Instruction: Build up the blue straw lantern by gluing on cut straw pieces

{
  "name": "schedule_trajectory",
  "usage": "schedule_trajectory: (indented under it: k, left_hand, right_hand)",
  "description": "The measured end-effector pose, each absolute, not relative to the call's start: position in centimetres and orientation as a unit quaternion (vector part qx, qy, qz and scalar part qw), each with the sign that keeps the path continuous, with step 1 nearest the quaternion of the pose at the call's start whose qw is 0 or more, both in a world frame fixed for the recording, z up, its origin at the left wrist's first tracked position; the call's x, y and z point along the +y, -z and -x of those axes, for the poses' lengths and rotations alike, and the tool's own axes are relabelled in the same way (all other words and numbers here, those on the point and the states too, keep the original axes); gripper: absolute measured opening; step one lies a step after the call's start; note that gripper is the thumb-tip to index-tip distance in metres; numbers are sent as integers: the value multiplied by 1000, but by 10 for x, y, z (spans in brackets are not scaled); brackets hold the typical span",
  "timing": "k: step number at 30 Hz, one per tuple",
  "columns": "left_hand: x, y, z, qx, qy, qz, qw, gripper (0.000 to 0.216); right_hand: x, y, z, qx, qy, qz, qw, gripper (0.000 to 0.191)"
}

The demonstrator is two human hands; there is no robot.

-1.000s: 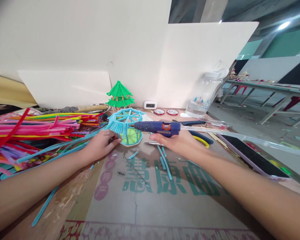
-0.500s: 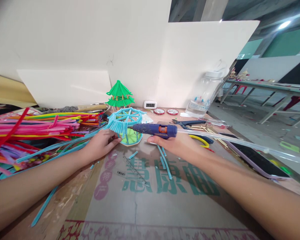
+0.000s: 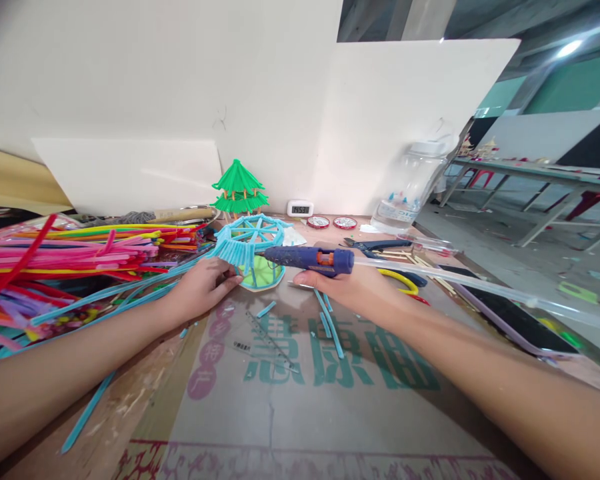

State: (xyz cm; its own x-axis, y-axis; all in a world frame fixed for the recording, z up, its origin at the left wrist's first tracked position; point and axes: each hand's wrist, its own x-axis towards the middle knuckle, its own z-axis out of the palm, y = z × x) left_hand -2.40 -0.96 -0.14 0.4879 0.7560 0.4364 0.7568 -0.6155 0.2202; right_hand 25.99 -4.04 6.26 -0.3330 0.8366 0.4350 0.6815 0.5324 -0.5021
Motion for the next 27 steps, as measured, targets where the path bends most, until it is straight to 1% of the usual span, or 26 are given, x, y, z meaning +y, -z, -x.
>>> schedule_trajectory:
  k: [4,9,17,27]
  left_hand:
    - [-9,2,24,-435,257,863,0,28]
    - [-8,4,24,-432,257,864,3,27]
    - [-9,3,25,-430,260,864,10,27]
    - [-7,4,25,-428,258,866,15,27]
  right_hand:
    - [-42,-63,-260,-806,-104,477,334,22]
    - [-40,-61,-261,-798,-103,491,334,24]
    - [-42,-59,-259,-785,-144,488,354,23]
    - [-43,-62,-257,-779,-157,475,377,20]
